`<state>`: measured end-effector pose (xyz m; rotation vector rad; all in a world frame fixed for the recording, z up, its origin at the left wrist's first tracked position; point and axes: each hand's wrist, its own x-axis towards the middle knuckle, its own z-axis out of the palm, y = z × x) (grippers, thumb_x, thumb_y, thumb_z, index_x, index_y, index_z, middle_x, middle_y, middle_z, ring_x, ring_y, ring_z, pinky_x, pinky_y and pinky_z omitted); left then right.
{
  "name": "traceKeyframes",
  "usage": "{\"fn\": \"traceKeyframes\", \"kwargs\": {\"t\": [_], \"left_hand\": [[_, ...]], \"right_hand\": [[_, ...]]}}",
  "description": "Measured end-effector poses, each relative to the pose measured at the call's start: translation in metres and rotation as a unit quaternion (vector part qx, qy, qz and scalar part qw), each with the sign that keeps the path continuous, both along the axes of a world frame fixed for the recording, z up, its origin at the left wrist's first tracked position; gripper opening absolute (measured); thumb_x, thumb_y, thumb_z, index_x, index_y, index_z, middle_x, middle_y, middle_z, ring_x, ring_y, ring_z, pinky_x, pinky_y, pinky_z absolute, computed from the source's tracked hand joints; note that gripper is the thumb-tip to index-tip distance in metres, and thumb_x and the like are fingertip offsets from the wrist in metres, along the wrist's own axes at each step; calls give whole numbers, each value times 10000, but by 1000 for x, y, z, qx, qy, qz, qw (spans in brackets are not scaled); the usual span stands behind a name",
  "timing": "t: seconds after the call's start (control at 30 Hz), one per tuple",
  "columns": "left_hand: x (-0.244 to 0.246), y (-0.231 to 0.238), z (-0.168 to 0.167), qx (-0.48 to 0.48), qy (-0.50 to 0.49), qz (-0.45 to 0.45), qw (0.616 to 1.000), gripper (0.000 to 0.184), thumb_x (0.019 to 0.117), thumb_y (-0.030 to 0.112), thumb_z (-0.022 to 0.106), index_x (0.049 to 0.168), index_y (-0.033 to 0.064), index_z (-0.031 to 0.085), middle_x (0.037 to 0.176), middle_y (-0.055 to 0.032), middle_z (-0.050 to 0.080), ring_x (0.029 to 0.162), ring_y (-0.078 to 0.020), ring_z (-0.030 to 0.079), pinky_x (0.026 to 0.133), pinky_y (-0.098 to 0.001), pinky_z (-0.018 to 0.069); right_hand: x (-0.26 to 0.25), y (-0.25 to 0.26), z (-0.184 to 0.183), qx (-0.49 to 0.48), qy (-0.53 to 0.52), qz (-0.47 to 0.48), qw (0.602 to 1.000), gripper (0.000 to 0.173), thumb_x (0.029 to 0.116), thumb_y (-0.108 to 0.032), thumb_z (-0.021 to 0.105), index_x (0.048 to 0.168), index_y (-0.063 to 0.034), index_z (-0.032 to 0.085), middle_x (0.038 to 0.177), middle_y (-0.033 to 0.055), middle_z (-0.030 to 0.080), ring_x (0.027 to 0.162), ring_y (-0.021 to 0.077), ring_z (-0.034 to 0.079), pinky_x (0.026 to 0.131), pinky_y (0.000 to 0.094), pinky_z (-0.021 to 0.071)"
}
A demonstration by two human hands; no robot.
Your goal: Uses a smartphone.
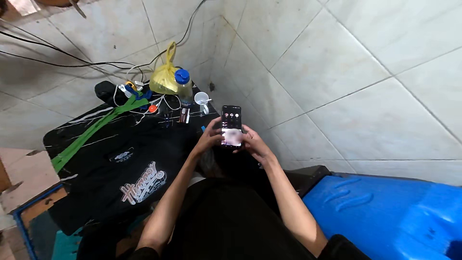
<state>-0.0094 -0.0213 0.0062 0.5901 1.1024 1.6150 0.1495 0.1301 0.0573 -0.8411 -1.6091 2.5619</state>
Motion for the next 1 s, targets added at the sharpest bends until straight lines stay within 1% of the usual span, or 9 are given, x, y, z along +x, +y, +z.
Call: {"fn": "traceKeyframes", "kwargs": {"t": [0.13, 0.3, 0.43, 0.6, 0.67, 0.73, 0.8, 0.9, 1.0], "left_hand": [[0, -1, -2, 3, -10, 2, 1000, 717, 915, 22, 561, 1569, 160, 302, 1219, -187, 691, 966, -263, 724, 793, -407, 620], [0, -2, -1, -9, -4, 10, 1000, 688, 921, 36, 554, 1554, 174, 323, 1195, -170, 702, 922, -240, 727, 752, -373, 618], [-1, -4, 1, -17, 10, 19, 1000, 688, 936, 40, 554, 1566, 167, 310, 1202, -176, 699, 952, -262, 724, 782, -407, 618], [1, -5, 3, -15, 14, 29, 999, 676, 941, 23, 563, 1556, 156, 315, 1160, -165, 713, 919, -245, 727, 762, -391, 621], [4, -4, 3, -8, 17, 44, 999, 675, 943, -11, 587, 1548, 135, 324, 1145, -171, 715, 915, -253, 732, 765, -395, 626], [9, -3, 5, 2, 27, 63, 998, 685, 934, -33, 617, 1540, 110, 332, 1131, -170, 721, 912, -242, 736, 773, -385, 628], [14, -1, 4, 6, 40, 88, 995, 685, 921, -38, 655, 1521, 86, 351, 1107, -169, 729, 894, -228, 739, 761, -363, 628], [18, 2, 4, -6, 58, 126, 990, 726, 876, -30, 745, 1500, 75, 389, 1096, -175, 738, 909, -245, 747, 778, -375, 636], [20, 3, 2, -11, 69, 145, 987, 776, 826, -44, 795, 1487, 70, 405, 1084, -179, 743, 896, -263, 758, 764, -390, 650]], "right_hand": [[1, 0, 1, -17, -3, -7, 1000, 435, 1080, -150, 442, 1513, -116, 412, 1198, 221, 689, 967, 329, 738, 753, 499, 644], [0, 0, 3, -30, -2, -2, 1000, 424, 1094, -179, 394, 1513, -120, 420, 1218, 229, 680, 1003, 344, 728, 773, 517, 636], [-3, -2, 4, -18, -9, 2, 1000, 447, 1068, -157, 444, 1513, -130, 414, 1197, 209, 690, 966, 327, 737, 734, 502, 646], [-5, -3, 1, -8, -13, -7, 1000, 445, 1064, -122, 470, 1504, -114, 411, 1155, 207, 704, 913, 306, 748, 696, 471, 650], [-6, -3, -1, 9, -14, -7, 1000, 431, 1058, -121, 481, 1485, -103, 428, 1137, 202, 708, 894, 298, 748, 672, 457, 649], [-8, -6, -5, 36, -25, -24, 999, 425, 1045, -111, 532, 1463, -96, 455, 1089, 196, 724, 844, 284, 752, 611, 427, 643], [-9, -8, -5, 46, -35, -34, 998, 457, 1034, -88, 574, 1474, -98, 451, 1078, 198, 732, 831, 286, 757, 590, 421, 640], [-8, -9, -2, 36, -22, -16, 999, 499, 1024, -73, 583, 1493, -104, 417, 1108, 203, 727, 868, 297, 756, 641, 438, 649], [-6, -8, -2, 25, 2, 6, 1000, 583, 996, -3, 585, 1525, -101, 361, 1174, 221, 707, 938, 333, 751, 699, 480, 655]]}}
